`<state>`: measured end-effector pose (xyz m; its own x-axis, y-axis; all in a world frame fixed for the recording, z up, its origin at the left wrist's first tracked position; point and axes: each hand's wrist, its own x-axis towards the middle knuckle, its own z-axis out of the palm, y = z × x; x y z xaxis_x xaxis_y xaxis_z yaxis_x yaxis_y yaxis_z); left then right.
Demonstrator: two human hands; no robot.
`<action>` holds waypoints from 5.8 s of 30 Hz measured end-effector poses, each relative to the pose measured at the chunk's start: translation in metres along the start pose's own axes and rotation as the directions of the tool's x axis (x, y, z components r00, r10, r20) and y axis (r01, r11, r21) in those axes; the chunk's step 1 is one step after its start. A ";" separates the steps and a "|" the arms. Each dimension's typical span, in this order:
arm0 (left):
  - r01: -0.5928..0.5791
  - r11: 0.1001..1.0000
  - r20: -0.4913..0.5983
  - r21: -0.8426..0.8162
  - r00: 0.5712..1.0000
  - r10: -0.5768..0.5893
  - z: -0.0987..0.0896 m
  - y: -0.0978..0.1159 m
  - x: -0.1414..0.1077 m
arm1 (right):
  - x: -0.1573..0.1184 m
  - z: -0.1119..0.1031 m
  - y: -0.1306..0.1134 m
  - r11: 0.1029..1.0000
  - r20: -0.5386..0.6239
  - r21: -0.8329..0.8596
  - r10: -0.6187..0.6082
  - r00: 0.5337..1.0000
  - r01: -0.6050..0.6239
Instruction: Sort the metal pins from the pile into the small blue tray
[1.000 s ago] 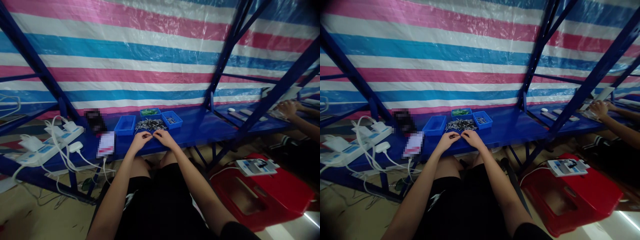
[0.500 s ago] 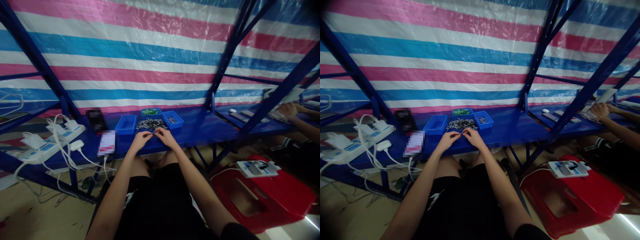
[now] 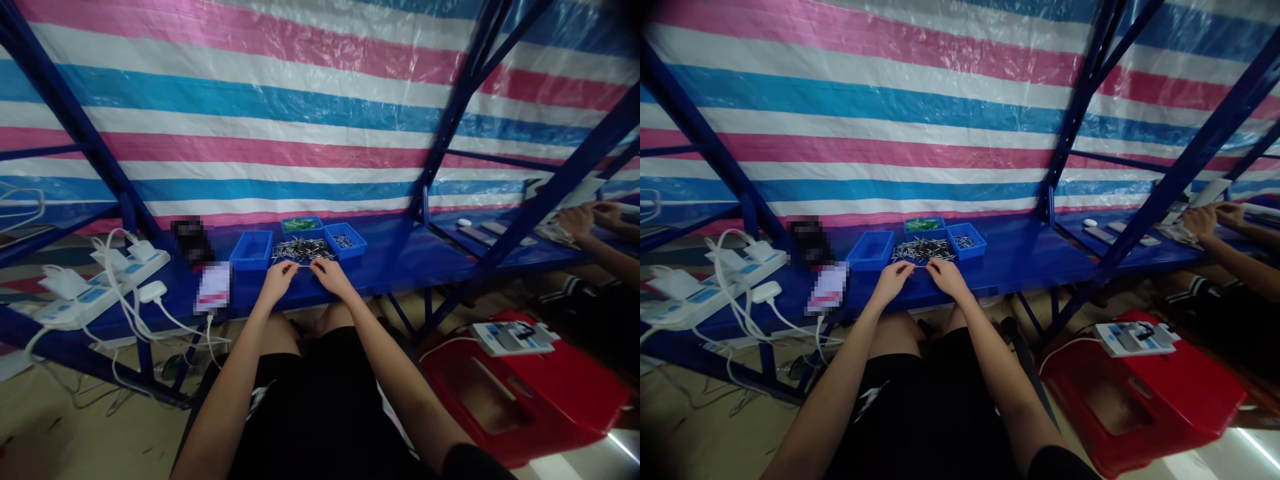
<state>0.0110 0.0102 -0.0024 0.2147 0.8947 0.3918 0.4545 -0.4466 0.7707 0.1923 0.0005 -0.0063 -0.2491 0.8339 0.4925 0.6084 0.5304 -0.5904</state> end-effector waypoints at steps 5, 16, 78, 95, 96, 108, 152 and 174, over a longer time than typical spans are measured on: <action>0.056 0.993 -0.047 -0.106 0.997 -0.061 0.002 -0.007 0.005 | 0.014 -0.014 -0.001 0.995 0.018 -0.101 -0.020 1.000 0.022; 0.052 0.996 -0.021 -0.077 0.998 -0.054 0.003 -0.008 0.002 | 0.047 -0.095 0.042 0.834 -0.245 -0.486 0.156 0.957 -0.261; -0.001 0.974 0.072 -0.225 0.997 0.017 0.002 0.011 -0.005 | -0.003 -0.017 0.002 0.999 0.126 0.024 -0.047 0.991 0.044; -0.172 0.983 0.165 0.064 0.973 0.159 0.001 0.009 -0.004 | -0.003 -0.018 0.001 0.989 0.215 -0.055 -0.123 0.969 0.138; -0.165 0.986 0.163 0.039 0.974 0.156 0.001 0.009 -0.004 | -0.003 -0.018 0.002 0.986 0.220 -0.062 -0.137 0.966 0.154; -0.026 0.996 0.187 -0.080 0.981 0.041 0.001 0.012 -0.006 | -0.004 -0.018 0.003 0.993 0.120 0.101 -0.069 0.990 0.057; 0.368 0.574 -0.279 0.732 0.930 -0.241 -0.017 0.011 -0.017 | -0.017 -0.014 -0.006 0.859 -0.006 -0.479 0.201 0.980 -0.179; 0.314 0.552 -0.168 0.773 0.939 -0.299 -0.010 0.014 -0.008 | -0.017 -0.013 -0.003 0.861 -0.003 -0.477 0.197 0.980 -0.174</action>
<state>0.0070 -0.0034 0.0100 -0.0796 0.9717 0.2226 0.9861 0.0441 0.1600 0.2048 -0.0174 -0.0051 -0.1224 0.9216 0.3684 0.9269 0.2389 -0.2894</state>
